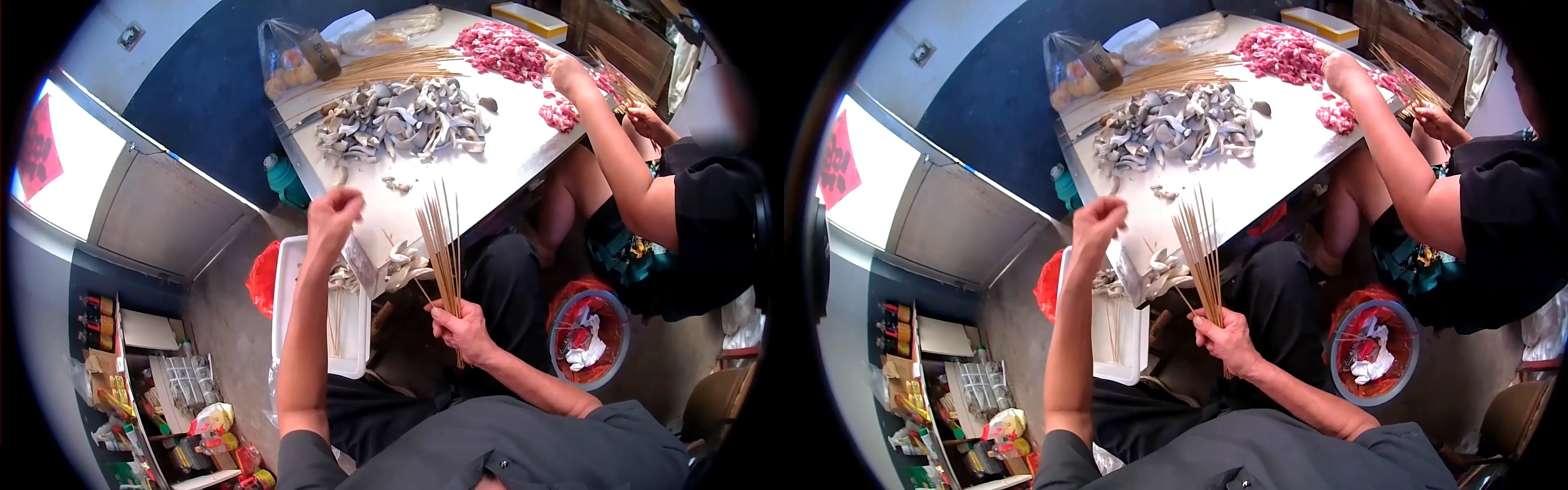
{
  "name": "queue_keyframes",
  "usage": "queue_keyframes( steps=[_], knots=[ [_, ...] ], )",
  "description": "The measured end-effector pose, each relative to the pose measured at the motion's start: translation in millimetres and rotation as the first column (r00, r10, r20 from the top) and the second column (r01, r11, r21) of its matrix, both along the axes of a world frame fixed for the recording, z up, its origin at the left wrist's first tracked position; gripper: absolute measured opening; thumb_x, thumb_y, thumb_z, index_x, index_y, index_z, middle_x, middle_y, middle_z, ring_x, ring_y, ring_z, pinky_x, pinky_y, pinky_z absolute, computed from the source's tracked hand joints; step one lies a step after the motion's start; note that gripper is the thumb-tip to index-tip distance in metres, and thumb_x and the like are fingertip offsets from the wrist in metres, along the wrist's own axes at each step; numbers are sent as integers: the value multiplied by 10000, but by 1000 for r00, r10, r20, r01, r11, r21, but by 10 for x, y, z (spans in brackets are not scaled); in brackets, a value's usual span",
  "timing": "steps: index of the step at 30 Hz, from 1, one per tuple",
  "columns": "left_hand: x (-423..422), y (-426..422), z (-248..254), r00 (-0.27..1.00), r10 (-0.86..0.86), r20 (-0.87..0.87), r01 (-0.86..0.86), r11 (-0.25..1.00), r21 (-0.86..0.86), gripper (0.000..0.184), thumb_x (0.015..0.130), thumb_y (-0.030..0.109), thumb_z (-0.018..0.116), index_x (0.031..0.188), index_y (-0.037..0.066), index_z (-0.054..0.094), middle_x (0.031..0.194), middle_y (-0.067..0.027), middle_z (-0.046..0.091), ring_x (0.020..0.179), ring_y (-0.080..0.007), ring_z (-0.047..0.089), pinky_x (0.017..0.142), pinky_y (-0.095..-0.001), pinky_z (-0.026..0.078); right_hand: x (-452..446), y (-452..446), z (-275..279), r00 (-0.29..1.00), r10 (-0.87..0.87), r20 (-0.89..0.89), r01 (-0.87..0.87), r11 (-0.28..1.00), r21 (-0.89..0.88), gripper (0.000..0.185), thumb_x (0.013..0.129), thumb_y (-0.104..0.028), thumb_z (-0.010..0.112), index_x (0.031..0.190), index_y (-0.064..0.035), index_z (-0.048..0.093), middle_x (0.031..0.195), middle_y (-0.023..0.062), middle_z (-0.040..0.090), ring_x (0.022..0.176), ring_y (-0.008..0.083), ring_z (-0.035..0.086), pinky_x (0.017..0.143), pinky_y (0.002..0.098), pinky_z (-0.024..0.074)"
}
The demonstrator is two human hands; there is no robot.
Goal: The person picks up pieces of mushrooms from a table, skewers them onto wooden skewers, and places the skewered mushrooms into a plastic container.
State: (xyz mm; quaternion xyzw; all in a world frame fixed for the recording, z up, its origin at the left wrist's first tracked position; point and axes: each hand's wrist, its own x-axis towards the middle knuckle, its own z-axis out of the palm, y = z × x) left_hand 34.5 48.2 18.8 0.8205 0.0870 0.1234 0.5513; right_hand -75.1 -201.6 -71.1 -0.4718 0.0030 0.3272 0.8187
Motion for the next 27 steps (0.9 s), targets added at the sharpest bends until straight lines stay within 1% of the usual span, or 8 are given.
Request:
queue_keyframes(
  steps=[2, 5, 9, 16, 21, 24, 26, 27],
  knots=[
    [368, 143, -48, 963, 45, 267, -156, 896, 415, 152, 779, 92, 621, 903, 21, 671, 873, -77, 647, 665, -197, 618, 635, -296, 482, 32, 0, 10, 1000, -3, 4, 3, 1000, 5, 210, 926, -202, 599, 1026, -17, 608, 632, -7, 551, 461, 16, 393, 418, 168, 298],
    [853, 347, -220, 926, -70, 372, -188, 766, 614, 194, 745, 88, 616, 924, 37, 669, 985, -125, 623, 813, -299, 623, 731, -364, 491, 28, -5, 7, 1000, -5, -1, 5, 1000, -20, 213, 926, -205, 599, 1026, -17, 607, 632, -8, 551, 458, 16, 388, 419, 170, 298],
    [1033, 328, -246, 955, -63, 289, -189, 620, 761, 177, 748, 119, 644, 911, 55, 661, 921, -121, 623, 861, -326, 605, 762, -402, 483, 27, -23, -63, 1000, -16, -15, 16, 1000, -12, 204, 924, -187, 597, 1027, -11, 603, 635, 6, 556, 447, 19, 382, 406, 171, 289],
    [1050, 331, -245, 979, -41, 202, -150, 528, 836, 94, 736, 110, 660, 812, 60, 635, 847, -110, 597, 839, -312, 601, 736, -417, 483, 39, -4, -33, 1000, 4, -13, -4, 1000, -18, 207, 926, -207, 598, 1024, -25, 611, 640, -10, 557, 472, 19, 401, 425, 169, 301],
    [1005, 336, -156, 841, -304, 448, -299, 429, 852, 77, 717, 87, 643, 765, 44, 599, 765, -111, 576, 750, -312, 589, 643, -420, 467, 16, -43, -32, 1000, -26, 0, 26, 1000, -18, 196, 928, -197, 594, 1021, -25, 611, 641, -9, 558, 464, 22, 399, 422, 171, 305],
    [788, 244, -22, 905, -179, 386, -223, 573, 789, 94, 699, 80, 632, 747, 30, 569, 686, -121, 565, 688, -334, 576, 604, -418, 448, 14, -55, -50, 1000, -14, -2, 14, 999, -41, 189, 929, -187, 591, 1018, -21, 609, 636, -3, 554, 452, 24, 388, 416, 173, 298],
    [636, 138, -37, 898, -122, 423, -243, 664, 707, 87, 710, 63, 616, 746, 26, 546, 611, -99, 534, 580, -267, 562, 544, -363, 433, 15, -30, -13, 1000, -27, 2, 27, 1000, 5, 183, 930, -178, 587, 1013, -17, 611, 630, 3, 550, 446, 23, 376, 410, 175, 290],
    [547, 69, -54, 905, -66, 421, -195, 815, 546, 73, 723, 56, 608, 754, 26, 549, 613, -74, 532, 549, -205, 538, 523, -330, 422, 19, -10, 10, 1000, -25, 11, 25, 1000, 5, 178, 929, -171, 586, 1011, -14, 612, 627, 7, 548, 438, 21, 362, 404, 175, 282]
  ],
)
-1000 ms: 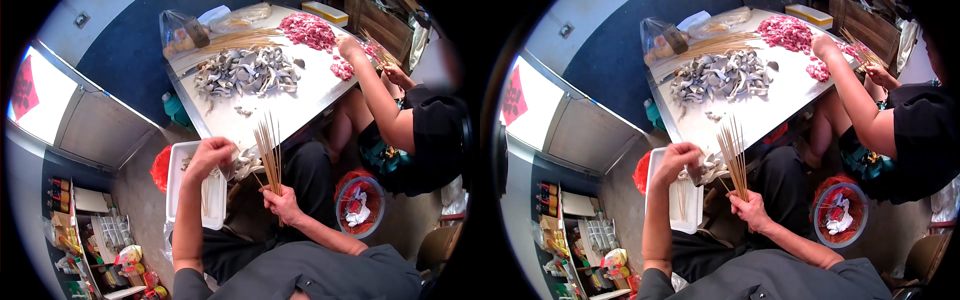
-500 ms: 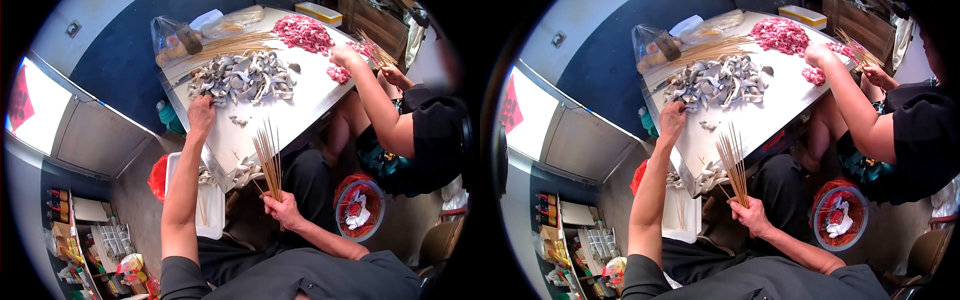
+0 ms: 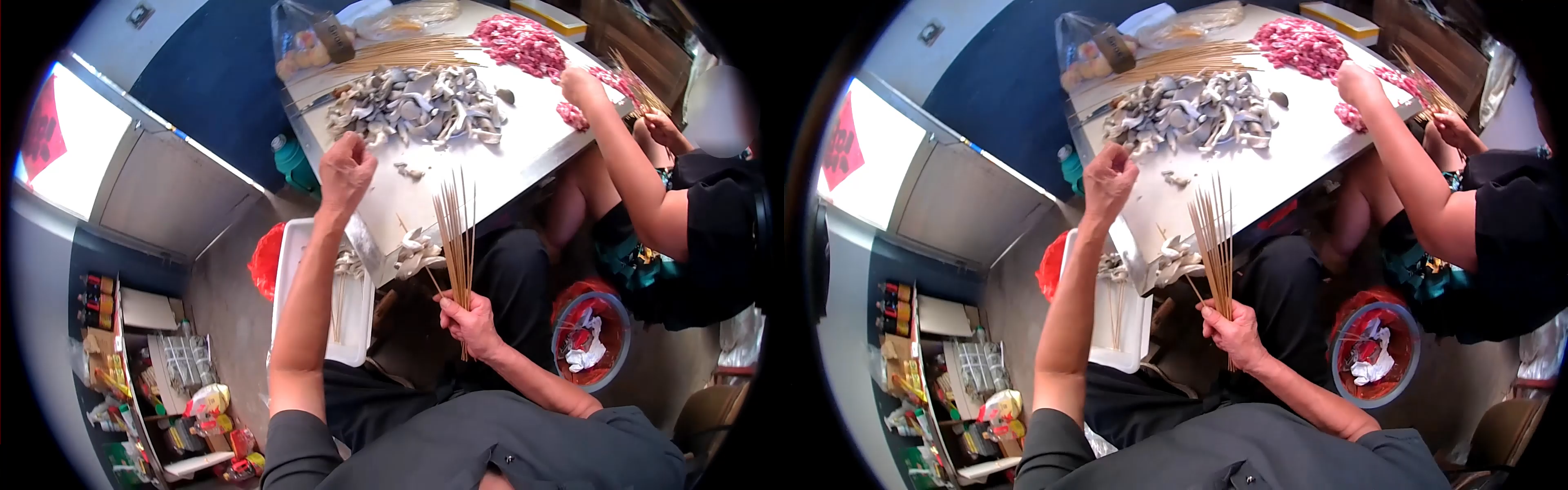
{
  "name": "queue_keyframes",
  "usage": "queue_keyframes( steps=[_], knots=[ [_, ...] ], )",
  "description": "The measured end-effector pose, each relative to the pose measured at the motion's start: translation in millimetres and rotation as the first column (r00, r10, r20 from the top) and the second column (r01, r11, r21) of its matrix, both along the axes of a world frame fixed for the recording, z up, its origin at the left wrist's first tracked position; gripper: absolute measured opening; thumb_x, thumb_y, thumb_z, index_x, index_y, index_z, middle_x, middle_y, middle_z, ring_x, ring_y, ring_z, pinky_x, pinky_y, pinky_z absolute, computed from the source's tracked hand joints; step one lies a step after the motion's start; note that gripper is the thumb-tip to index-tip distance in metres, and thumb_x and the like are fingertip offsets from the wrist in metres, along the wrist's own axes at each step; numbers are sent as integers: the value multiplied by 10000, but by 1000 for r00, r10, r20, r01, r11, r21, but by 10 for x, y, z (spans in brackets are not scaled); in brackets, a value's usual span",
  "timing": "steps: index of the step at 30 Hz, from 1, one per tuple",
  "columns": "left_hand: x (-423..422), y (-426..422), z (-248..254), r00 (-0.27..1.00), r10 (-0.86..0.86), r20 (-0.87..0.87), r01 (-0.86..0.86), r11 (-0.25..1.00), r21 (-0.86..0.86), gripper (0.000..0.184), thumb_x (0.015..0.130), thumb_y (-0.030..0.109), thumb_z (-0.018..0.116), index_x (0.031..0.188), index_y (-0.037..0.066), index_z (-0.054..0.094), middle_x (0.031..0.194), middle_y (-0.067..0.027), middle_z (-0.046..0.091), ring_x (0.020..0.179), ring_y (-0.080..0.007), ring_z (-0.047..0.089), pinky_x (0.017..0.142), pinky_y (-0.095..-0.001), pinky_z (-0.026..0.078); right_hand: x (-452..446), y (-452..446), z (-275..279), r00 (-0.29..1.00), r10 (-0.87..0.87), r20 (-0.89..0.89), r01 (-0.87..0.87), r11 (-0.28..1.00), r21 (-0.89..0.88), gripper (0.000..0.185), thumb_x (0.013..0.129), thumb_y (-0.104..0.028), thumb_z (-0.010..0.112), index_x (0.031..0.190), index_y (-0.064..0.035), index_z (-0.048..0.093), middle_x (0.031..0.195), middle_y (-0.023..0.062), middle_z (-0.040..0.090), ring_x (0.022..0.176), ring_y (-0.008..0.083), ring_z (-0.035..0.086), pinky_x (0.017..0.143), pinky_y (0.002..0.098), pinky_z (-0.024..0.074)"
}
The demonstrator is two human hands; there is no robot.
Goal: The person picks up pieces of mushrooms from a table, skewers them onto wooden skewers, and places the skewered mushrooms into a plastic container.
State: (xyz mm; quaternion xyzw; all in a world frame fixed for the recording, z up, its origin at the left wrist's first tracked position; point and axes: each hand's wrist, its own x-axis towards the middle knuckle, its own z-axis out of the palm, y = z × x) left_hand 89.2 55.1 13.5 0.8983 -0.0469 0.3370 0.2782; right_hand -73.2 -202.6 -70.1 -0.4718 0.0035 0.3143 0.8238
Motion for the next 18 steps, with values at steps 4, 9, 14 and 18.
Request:
queue_keyframes(
  steps=[4, 9, 14, 18],
  knots=[
    [-372, -239, -77, 988, -105, -115, 29, 850, -526, 54, 828, 43, 610, 857, 2, 589, 710, 7, 580, 626, -55, 557, 574, -199, 459, -12, 51, 30, 1000, 16, 6, -16, 1000, 4, 178, 928, -164, 585, 1017, -13, 612, 629, 7, 549, 429, 19, 356, 394, 172, 269],
    [-849, -484, -213, 978, -172, -117, 19, 637, -770, 69, 848, 31, 605, 902, -2, 576, 773, -34, 618, 673, -95, 623, 601, -222, 499, -67, 21, 42, 1000, 9, 7, -9, 1000, 16, 169, 928, -150, 580, 1024, -14, 612, 634, 9, 552, 430, 16, 363, 390, 165, 266],
    [-997, -538, -370, 972, -228, -50, 27, 322, -946, 75, 846, 7, 613, 917, 0, 588, 797, -45, 628, 692, -111, 624, 611, -233, 515, -93, 28, 44, 1000, -2, 14, 1, 1000, 14, 165, 928, -142, 579, 1030, -16, 609, 639, 11, 554, 427, 15, 362, 388, 162, 269],
    [-946, -442, -364, 967, -252, -25, 78, 390, -918, 134, 823, -16, 624, 950, -12, 580, 840, -84, 642, 781, -152, 653, 707, -261, 536, -113, 70, 32, 1000, 19, 6, -19, 1000, 16, 169, 930, -154, 581, 1023, -14, 605, 637, 20, 556, 415, 19, 356, 381, 170, 272]
  ],
)
